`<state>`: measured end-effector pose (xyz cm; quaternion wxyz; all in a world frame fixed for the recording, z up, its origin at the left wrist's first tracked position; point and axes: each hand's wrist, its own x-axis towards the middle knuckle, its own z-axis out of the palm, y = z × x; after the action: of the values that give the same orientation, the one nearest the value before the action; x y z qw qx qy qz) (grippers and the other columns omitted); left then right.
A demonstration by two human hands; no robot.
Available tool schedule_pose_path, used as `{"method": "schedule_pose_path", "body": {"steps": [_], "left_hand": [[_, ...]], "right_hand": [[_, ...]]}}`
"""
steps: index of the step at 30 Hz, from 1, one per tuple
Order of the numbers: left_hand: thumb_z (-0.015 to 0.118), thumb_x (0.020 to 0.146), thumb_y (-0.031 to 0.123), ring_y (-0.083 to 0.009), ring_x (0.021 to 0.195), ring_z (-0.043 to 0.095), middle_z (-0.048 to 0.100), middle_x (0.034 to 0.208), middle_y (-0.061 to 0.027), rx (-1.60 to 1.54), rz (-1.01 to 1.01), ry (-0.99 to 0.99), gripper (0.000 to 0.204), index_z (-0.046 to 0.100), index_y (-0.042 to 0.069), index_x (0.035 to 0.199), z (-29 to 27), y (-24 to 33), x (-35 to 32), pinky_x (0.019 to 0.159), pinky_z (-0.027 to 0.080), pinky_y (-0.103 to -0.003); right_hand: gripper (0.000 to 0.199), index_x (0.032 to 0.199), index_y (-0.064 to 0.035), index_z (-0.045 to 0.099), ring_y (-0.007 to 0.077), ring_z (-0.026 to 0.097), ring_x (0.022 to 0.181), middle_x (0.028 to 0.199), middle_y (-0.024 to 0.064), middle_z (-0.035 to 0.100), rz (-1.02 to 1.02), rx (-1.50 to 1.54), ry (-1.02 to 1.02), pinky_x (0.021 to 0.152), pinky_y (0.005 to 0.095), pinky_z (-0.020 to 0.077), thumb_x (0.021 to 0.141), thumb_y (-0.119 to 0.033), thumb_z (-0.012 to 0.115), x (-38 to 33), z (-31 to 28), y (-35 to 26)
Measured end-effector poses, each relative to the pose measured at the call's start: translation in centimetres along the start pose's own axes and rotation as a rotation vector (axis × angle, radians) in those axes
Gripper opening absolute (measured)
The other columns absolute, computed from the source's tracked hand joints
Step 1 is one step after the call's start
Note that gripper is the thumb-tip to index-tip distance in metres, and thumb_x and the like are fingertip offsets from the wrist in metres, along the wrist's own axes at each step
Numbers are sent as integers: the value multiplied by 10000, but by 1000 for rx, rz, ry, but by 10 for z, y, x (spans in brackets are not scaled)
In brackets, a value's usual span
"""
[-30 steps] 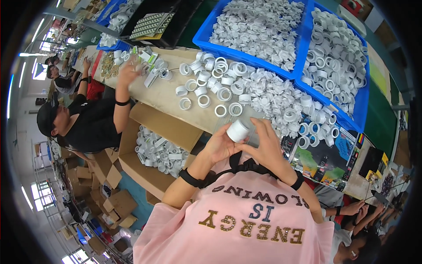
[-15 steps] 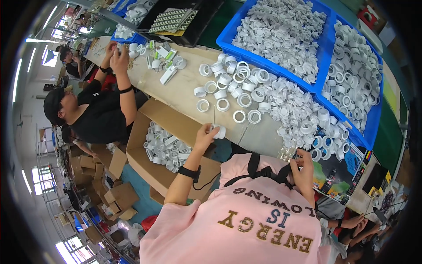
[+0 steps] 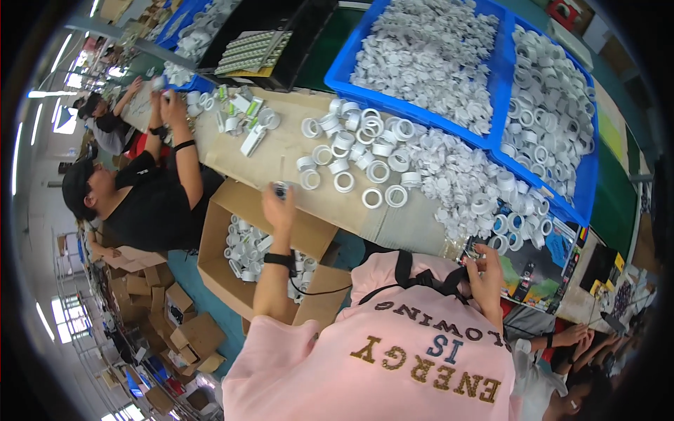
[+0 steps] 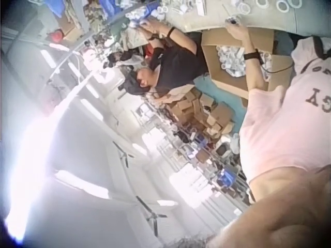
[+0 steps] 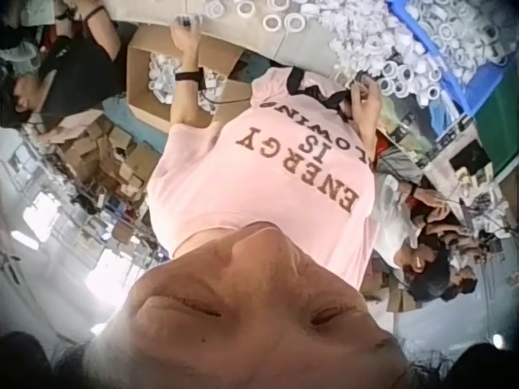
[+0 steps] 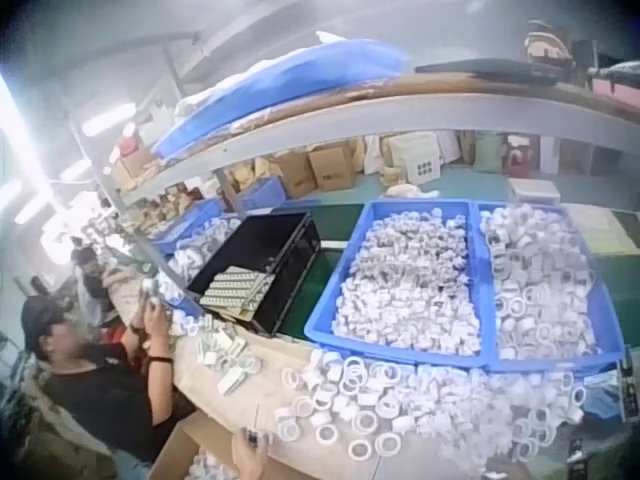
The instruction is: The recorder is assembling small white plastic components for electrical or mechanical use at a factory workbench.
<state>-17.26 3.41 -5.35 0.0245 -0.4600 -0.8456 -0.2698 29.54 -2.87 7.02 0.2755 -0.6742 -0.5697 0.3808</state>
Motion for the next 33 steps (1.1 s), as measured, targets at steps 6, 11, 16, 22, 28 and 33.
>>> {"method": "schedule_pose_path", "body": {"steps": [6,11,16,22,28,33], "left_hand": [[650,747,487,-369,904,594,603,1019,-226,139,-161,-22,645,543,-10,1144,46,-49,65,799,460,-438],[746,689,405,-397,1070,519,492,1209,-287,-303,-338,-185,817,395,-77,1248,81,-77,88,904,412,-432],[704,747,283,-323,860,572,481,1170,-233,149,-167,138,710,369,-83,1254,64,-6,44,797,463,-383],[624,797,80,-148,712,527,553,1047,-76,-479,77,-349,336,526,21,1113,7,102,-70,618,452,-272],[606,782,68,-118,597,579,640,802,-63,-496,157,-648,190,598,35,969,6,121,-153,550,469,-258],[643,726,46,-131,557,547,612,812,-72,-497,12,-532,348,554,26,1062,7,115,-148,538,452,-266]], "right_hand": [[286,1028,8,536,247,596,671,897,159,546,-54,-73,29,596,326,469,778,-97,628,14,7,9],[272,1017,-1,548,234,605,683,926,156,565,8,63,89,585,320,483,775,-96,626,23,-14,53],[381,1011,29,540,275,613,733,820,150,622,277,-241,495,642,348,488,756,-223,666,37,-73,168],[667,1059,78,497,314,612,796,915,226,610,515,-323,818,761,407,462,720,-465,683,79,-106,273],[648,1124,35,451,193,580,775,964,150,567,663,302,632,578,310,509,750,-441,683,104,-110,251],[450,1121,-21,472,166,570,828,933,85,578,494,512,782,594,264,511,825,-315,638,78,-102,283]]}}
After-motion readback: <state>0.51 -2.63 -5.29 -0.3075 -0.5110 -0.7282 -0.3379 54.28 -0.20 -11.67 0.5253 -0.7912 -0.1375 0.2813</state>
